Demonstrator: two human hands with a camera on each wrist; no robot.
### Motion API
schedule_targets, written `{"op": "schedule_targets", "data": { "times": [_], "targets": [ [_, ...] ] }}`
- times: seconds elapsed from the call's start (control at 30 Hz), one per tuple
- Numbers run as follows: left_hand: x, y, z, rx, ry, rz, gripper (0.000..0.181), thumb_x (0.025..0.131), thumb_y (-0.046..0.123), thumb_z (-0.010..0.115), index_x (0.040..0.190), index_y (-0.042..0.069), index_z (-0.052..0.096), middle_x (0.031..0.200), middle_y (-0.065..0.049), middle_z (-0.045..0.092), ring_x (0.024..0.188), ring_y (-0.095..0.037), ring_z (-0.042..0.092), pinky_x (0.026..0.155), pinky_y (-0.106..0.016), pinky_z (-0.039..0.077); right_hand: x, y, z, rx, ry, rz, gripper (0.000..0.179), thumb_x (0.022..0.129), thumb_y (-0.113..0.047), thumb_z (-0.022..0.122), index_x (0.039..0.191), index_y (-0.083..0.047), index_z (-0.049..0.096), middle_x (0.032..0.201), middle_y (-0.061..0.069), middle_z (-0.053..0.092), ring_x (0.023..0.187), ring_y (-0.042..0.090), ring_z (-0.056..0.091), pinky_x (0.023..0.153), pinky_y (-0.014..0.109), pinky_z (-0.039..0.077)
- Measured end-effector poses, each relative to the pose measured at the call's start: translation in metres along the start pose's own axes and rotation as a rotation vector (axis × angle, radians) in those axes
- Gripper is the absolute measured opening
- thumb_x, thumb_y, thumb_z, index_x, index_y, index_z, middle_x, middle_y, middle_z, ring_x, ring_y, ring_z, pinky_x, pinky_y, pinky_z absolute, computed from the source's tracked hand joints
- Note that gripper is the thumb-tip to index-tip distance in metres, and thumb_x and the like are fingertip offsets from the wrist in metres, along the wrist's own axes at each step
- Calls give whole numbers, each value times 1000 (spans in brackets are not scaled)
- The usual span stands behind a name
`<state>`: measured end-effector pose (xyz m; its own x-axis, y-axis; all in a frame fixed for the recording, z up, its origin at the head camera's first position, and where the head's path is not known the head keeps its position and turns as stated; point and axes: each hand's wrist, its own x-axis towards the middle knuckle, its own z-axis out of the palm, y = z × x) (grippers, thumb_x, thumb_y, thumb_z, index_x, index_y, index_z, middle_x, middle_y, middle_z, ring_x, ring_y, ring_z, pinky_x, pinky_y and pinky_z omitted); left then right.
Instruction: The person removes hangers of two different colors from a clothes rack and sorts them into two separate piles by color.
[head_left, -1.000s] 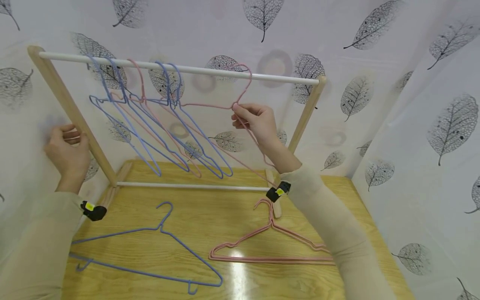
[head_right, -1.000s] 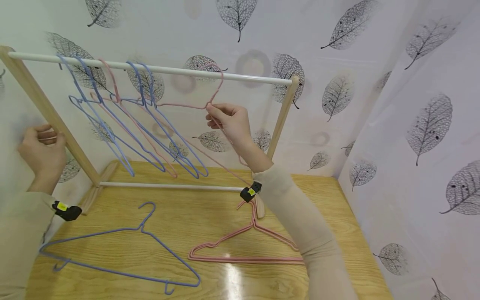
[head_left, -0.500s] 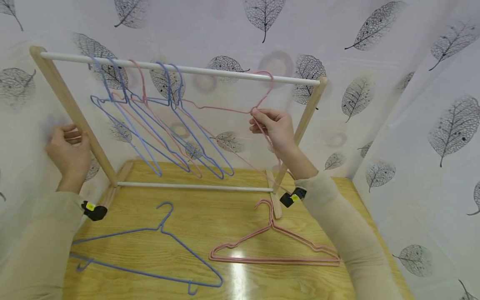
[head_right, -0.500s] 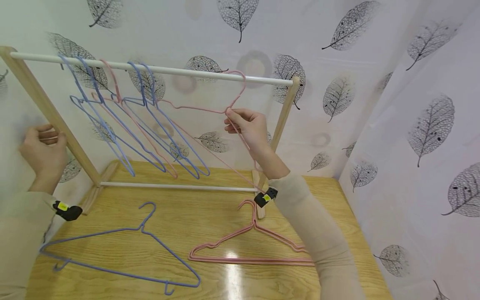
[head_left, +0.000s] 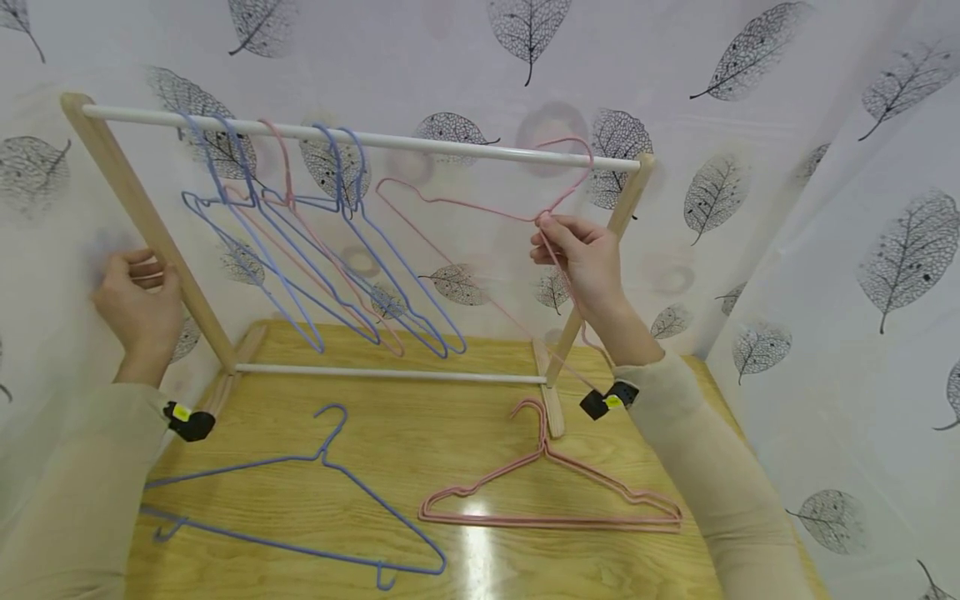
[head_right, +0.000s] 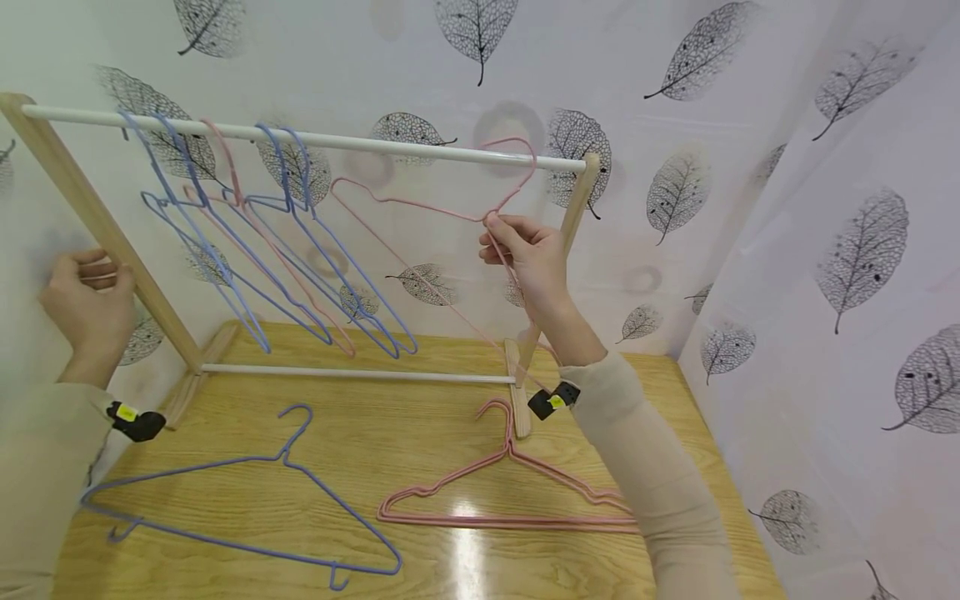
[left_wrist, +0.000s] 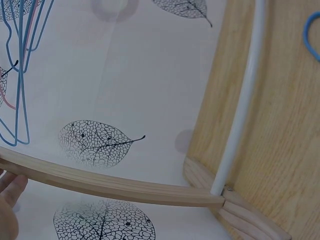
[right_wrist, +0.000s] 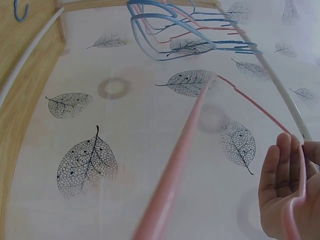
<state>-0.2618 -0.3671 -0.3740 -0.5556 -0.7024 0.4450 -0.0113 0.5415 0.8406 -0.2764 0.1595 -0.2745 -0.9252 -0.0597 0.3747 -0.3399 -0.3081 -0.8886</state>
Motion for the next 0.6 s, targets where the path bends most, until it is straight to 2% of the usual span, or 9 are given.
{"op": "schedule_targets", "data": {
  "times": [0.23,0.53,0.6],
  "targets": [
    [0,-2,-1,-22,-2,7,31,99,20,64,128,10,69,87,35,48,76,23,49,75,-2,46,-12,-5,-8,-9,-10,-8,18,101,-4,67,91,-9,82,73,1,78,60,10,74,65,23,66],
    [0,-2,0,-31,13,27,28,99,19,65,126,12,71,89,34,50,75,24,49,76,-2,47,-39,5,-31,-37,-50,78,14,101,-8,69,96,-3,81,76,3,78,63,12,75,67,24,67],
    [1,-2,0,-24,16,23,29,99,19,64,126,12,71,90,33,52,75,24,48,76,-2,47,-44,10,-36,-63,-48,97,15,102,-9,68,96,-5,81,76,1,78,63,11,75,67,23,67]
  ]
}}
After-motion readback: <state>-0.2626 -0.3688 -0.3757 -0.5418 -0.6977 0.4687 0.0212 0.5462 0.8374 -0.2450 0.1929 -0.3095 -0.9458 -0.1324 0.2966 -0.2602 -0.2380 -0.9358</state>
